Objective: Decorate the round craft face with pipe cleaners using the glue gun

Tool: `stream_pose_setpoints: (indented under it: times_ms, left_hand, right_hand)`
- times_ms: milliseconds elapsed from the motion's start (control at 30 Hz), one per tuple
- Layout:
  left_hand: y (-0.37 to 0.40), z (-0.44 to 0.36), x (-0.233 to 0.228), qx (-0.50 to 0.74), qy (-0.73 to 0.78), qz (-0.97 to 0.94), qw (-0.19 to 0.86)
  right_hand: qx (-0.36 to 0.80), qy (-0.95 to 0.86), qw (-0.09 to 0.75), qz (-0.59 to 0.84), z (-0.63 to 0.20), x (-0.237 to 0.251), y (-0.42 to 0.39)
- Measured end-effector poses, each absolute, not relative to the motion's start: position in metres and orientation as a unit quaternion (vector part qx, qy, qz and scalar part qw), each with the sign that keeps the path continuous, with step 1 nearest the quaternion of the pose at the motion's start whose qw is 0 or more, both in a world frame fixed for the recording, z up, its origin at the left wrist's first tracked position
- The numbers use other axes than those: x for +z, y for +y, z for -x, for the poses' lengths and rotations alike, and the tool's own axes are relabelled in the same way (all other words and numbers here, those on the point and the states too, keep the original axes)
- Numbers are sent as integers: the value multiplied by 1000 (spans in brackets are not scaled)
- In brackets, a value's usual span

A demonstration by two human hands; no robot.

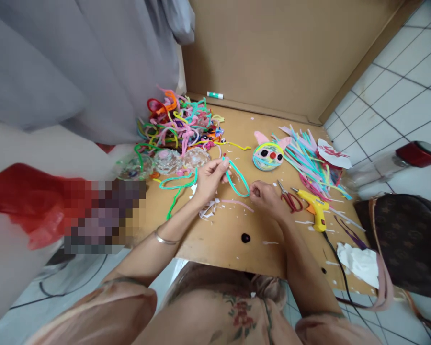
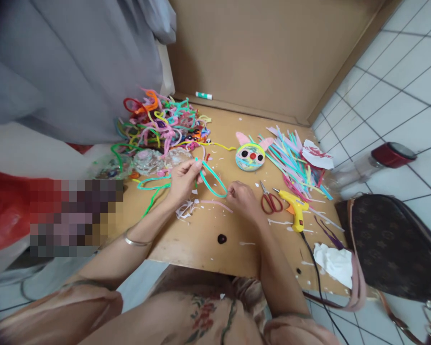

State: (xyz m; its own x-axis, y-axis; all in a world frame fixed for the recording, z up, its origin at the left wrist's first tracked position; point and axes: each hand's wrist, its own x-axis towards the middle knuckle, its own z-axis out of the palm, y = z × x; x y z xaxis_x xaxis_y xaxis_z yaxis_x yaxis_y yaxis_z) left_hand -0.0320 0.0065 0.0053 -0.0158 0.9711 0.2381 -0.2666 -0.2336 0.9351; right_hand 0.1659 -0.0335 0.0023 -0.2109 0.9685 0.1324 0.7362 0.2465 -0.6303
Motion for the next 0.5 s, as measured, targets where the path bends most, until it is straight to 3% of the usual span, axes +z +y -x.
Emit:
stream_pose_setpoints:
  times_ms: [500]
  left_hand:
    - [17,34,-1,647,332,-436,530]
  right_hand:
    - [242,-747,252,565,-165,-2,-32]
